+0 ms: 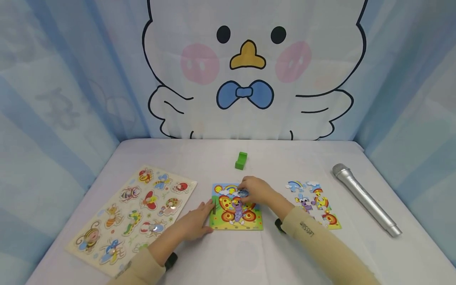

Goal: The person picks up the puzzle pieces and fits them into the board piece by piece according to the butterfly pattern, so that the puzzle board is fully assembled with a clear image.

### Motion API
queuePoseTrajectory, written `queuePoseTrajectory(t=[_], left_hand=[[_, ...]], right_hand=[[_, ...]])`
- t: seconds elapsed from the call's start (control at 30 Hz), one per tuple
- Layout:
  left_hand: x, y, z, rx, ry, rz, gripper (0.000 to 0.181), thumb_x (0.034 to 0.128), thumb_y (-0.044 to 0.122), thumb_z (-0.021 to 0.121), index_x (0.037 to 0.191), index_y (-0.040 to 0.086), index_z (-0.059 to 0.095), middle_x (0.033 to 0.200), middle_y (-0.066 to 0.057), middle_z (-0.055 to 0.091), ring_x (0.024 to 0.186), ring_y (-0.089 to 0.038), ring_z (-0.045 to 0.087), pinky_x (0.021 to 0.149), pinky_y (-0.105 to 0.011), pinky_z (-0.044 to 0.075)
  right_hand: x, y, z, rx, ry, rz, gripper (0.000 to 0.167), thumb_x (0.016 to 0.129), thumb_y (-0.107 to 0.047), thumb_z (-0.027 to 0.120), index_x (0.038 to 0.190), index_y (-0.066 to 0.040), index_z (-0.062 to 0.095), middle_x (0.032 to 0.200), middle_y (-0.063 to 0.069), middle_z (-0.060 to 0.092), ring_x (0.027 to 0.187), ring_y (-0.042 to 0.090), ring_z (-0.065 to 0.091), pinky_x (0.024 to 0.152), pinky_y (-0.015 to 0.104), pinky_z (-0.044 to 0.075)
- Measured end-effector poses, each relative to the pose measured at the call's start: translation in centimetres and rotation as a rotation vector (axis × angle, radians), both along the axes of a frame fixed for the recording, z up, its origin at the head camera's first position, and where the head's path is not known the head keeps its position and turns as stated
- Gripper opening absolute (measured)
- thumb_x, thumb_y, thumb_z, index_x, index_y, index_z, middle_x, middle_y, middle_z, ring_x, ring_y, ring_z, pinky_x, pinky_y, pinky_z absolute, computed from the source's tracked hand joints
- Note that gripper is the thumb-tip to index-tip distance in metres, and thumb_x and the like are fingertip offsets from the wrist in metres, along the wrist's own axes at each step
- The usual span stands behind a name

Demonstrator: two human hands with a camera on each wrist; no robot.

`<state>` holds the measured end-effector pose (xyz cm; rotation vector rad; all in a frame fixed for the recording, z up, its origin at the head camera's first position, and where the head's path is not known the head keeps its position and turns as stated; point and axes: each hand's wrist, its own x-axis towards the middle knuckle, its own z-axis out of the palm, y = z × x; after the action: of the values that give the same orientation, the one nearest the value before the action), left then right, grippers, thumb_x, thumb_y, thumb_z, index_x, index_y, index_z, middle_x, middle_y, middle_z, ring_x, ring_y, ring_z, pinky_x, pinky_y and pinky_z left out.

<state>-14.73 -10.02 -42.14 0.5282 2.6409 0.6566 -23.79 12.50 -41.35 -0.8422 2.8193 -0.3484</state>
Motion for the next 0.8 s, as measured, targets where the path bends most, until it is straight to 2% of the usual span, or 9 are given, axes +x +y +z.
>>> queuePoseTrajectory(t=[0.3, 0.53, 0.8], left_hand=[[0.0, -0.1, -0.2, -0.01, -0.023, 0.014, 0.07, 0.0835, 0.021, 0.065, 0.141, 0.002, 0.03, 0.149, -0.014, 0.021, 0.134, -0.035, 0.021, 0.106, -0.056, 0.021], [-0.3, -0.2, -0.5, -0.004, -0.02, 0.004, 0.071, 0.0833, 0.021, 0.066, 0.141, 0.002, 0.029, 0.149, -0.016, 0.021, 0.134, -0.036, 0.02, 0.104, -0.058, 0.022], [-0.4, 0.0, -0.5, 0.017, -0.007, 0.016, 0.076, 0.0813, 0.021, 0.068, 0.141, 0.0, 0.026, 0.147, -0.02, 0.022, 0.133, -0.037, 0.023, 0.105, -0.055, 0.024]], right_hand=[[0.1, -2.4, 0.0, 0.013, 0.022, 0.029, 0.041, 0.077, -0.029, 0.073, 0.111, -0.008, 0.066, 0.098, 0.002, 0.058, 0.088, 0.015, 0.054, 0.082, 0.031, 0.049], [0.2, -3.6, 0.0, -0.004, 0.05, 0.057, 0.036, 0.08, -0.025, 0.071, 0.11, -0.006, 0.066, 0.097, 0.003, 0.057, 0.091, 0.017, 0.055, 0.084, 0.031, 0.049], [0.0, -4.1, 0.1, -0.03, 0.014, 0.014, 0.033, 0.081, -0.023, 0.07, 0.109, -0.007, 0.067, 0.101, 0.005, 0.059, 0.096, 0.019, 0.055, 0.089, 0.033, 0.047]])
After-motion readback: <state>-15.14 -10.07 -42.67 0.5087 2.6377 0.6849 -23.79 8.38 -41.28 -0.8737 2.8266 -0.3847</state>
